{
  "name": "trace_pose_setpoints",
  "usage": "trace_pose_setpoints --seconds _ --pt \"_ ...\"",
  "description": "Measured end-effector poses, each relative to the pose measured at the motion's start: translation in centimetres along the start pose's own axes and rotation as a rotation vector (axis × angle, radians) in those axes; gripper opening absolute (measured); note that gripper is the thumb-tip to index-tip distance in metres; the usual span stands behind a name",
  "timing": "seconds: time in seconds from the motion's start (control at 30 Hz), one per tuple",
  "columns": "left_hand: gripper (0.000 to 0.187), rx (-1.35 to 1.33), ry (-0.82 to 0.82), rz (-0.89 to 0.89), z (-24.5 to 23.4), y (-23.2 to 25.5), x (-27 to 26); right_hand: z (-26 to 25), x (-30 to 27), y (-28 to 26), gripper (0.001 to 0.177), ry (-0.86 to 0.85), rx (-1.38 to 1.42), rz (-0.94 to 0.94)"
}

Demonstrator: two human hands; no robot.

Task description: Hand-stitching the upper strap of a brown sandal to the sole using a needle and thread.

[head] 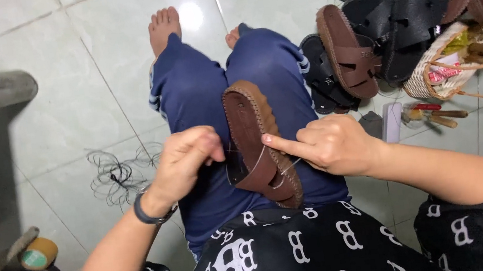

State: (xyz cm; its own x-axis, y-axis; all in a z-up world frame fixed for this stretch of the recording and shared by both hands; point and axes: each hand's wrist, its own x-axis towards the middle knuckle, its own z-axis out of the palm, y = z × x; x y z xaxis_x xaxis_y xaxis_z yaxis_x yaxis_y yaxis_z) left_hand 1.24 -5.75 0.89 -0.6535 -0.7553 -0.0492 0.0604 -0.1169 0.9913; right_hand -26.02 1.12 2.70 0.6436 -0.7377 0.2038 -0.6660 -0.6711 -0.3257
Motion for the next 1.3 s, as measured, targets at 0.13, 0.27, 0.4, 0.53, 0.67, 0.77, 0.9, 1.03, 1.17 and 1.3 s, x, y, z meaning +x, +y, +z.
trace_pose_setpoints --seconds 0.13,0.27,0.4,0.53,0.67,0.77,0.9,1.03,1.17,1.3 --pt "0.029 0.316 0.183 0.006 -1.4 0.9 -1.3 -0.3 -1.1 -0.2 0.034 -0.006 0.066 0.063" --pt "0.026 0.917 0.282 0.227 0.2 3.3 -1.9 0.6 -3.1 -0.4 0.037 -0.050 0.042 0.100" --pt "0.064 0.813 0.125 0.332 5.2 0.8 -2.4 0.4 -3.0 -0.6 0.038 -0.061 -0.004 0.093" --pt "0.075 0.769 0.107 0.317 7.1 -2.1 -2.3 -0.9 -1.7 -0.9 0.036 -0.085 -0.188 0.015" --pt "0.074 0.750 0.121 0.300 7.6 -2.8 -1.7 -2.9 -0.3 -2.0 0.034 -0.181 -0.342 -0.045" --pt "0.073 0.762 0.141 0.297 7.9 -3.3 -1.1 -2.5 -0.3 -2.6 0.035 -0.223 -0.418 -0.050" --pt "0.069 0.720 0.233 0.395 8.2 -4.9 -0.7 -0.3 -0.4 -1.5 0.033 -0.123 -0.314 -0.113" --pt "0.071 0.732 0.243 0.436 8.5 -5.4 -0.8 3.3 -2.1 -1.2 0.032 -0.044 -0.229 -0.091" --pt "0.076 0.716 0.167 0.426 8.0 -4.1 -0.7 3.4 -2.0 -0.7 0.028 0.026 -0.004 -0.036" --pt "0.056 0.406 0.101 0.291 4.6 1.4 -2.1 1.1 -1.7 -0.5 0.018 0.056 0.315 0.059"
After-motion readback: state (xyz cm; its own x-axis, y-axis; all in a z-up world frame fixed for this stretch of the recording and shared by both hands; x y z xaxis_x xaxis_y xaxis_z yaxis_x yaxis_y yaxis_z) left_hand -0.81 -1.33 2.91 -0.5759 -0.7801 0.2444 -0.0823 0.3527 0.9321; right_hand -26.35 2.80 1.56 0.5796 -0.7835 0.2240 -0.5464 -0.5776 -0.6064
